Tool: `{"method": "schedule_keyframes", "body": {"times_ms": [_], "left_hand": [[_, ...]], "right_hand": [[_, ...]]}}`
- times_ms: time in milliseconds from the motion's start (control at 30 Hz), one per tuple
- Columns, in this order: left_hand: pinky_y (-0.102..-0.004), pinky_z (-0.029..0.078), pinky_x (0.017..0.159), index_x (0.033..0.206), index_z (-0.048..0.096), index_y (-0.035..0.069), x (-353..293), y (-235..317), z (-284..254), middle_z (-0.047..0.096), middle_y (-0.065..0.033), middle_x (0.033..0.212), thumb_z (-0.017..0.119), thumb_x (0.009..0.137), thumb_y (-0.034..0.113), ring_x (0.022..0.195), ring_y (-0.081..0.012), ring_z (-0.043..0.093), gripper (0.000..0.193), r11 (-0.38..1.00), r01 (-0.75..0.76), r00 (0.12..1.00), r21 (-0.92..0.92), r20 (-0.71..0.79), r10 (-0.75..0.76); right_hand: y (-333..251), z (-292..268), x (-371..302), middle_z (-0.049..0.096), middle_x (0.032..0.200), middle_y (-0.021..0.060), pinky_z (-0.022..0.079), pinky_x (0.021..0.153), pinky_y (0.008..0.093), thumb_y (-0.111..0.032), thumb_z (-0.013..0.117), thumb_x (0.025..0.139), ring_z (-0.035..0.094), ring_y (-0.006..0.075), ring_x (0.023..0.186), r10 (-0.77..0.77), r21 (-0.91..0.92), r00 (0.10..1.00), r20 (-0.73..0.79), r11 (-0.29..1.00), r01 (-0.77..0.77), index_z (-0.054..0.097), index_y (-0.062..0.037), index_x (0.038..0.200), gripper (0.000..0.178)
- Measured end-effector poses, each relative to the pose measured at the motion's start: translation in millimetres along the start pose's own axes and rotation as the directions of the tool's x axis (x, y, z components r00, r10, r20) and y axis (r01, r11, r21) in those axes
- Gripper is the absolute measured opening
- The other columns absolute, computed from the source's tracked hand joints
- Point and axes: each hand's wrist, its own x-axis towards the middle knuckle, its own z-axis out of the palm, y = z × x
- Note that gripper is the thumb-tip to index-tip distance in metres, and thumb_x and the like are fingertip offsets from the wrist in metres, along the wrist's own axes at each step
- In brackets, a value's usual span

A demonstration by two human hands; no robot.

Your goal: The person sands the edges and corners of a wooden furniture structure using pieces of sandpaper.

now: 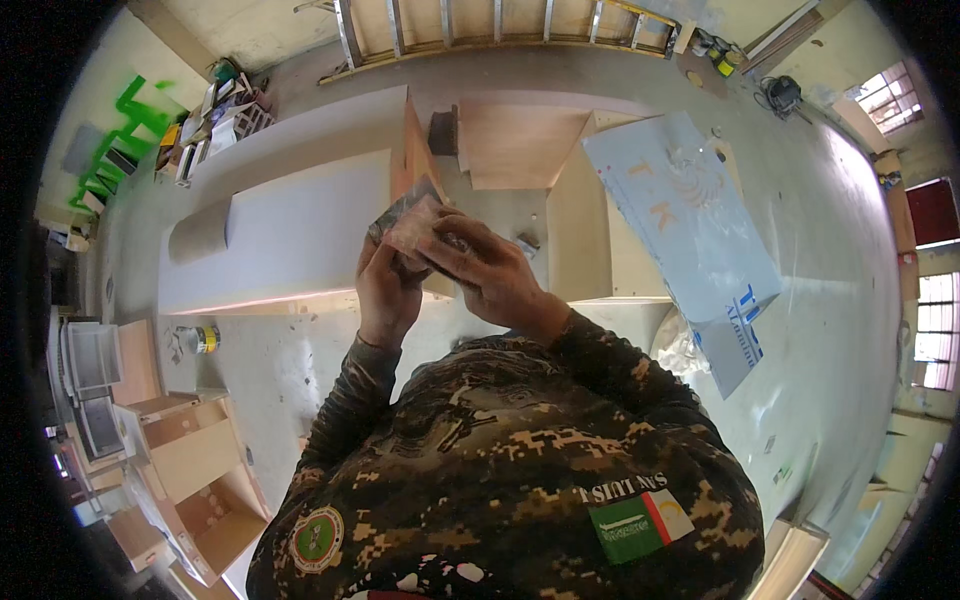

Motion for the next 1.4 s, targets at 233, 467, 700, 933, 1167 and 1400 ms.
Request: {"method": "schedule_keyframes", "body": {"times_ms": [233,467,700,933,1167,1400], "left_hand": [[-0.0342,0.054,0.091,0.126,0.044,0.004,-3.4,-12.2,-16.8,0.058,-0.0107,0.12,0.041,0.104,0.011,0.108,-0.0197,0.061,0.023,0.992,-0.123,0.992,-0.036,0.011,0.124],[-0.029,0.054,0.085,0.122,0.046,0.006,16.6,-6.6,6.6,0.059,-0.0057,0.114,0.044,0.104,0.012,0.103,-0.0126,0.06,0.018,0.984,-0.176,0.984,-0.028,-0.016,0.175],[-0.03,0.056,0.083,0.119,0.044,0.004,60.6,-27.7,30.1,0.059,-0.0081,0.111,0.044,0.104,0.011,0.096,-0.014,0.062,0.016,0.962,-0.266,0.953,0.066,-0.133,0.273],[-0.0264,0.052,0.084,0.119,0.043,0.001,116.9,-42.6,35.0,0.059,-0.0092,0.111,0.046,0.104,0.01,0.099,-0.0125,0.06,0.018,0.847,-0.301,0.882,0.439,-0.209,0.422],[-0.0286,0.05,0.087,0.117,0.053,0.005,145.2,-29.0,21.6,0.061,-0.0059,0.113,0.052,0.1,0.01,0.103,-0.0143,0.059,0.018,0.923,-0.264,0.872,0.28,-0.341,0.353],[-0.0331,0.054,0.086,0.12,0.051,0.007,145.1,2.6,-18.0,0.06,-0.0082,0.117,0.05,0.1,0.016,0.105,-0.0204,0.061,0.021,0.952,-0.23,0.831,0.202,-0.468,0.3]], "right_hand": [[-0.9,9.9,-28.4,0.056,0.126,0.0169,0.054,0.095,0.0417,0.009,0.067,0.078,0.057,0.0386,0.122,0.107,-0.191,0.994,0.029,0.977,-0.099,0.061,-0.0141,0.129,0.056],[42.0,-12.8,-29.8,0.065,0.12,0.014,0.049,0.089,0.0291,-0.005,0.052,0.099,0.062,0.0194,0.108,0.573,0.165,0.811,-0.122,0.817,-0.553,0.058,0.001,0.13,0.031],[63.2,-10.1,43.9,0.058,0.129,0.0105,0.052,0.098,0.0419,-0.008,0.045,0.103,0.058,0.0235,0.118,0.763,0.98,0.637,-0.11,0.192,-0.06,0.047,-0.0009,0.138,0.036],[101.4,-29.2,64.2,0.057,0.13,0.012,0.047,0.102,0.039,0.0,0.046,0.1,0.056,0.0261,0.118,0.677,0.794,0.716,0.173,0.334,-0.508,0.048,-0.0059,0.142,0.042],[202.5,-48.1,8.3,0.061,0.119,0.0074,0.052,0.081,0.0302,0.006,0.048,0.093,0.06,0.0156,0.09,0.366,0.067,0.552,0.75,0.787,-0.613,0.051,-0.0023,0.138,0.046],[232.9,-50.1,33.0,0.058,0.124,0.011,0.057,0.073,0.0361,-0.029,0.044,0.105,0.068,0.0215,0.093,0.529,0.581,0.342,0.776,-0.392,-0.713,0.035,-0.0077,0.144,0.046]]}}
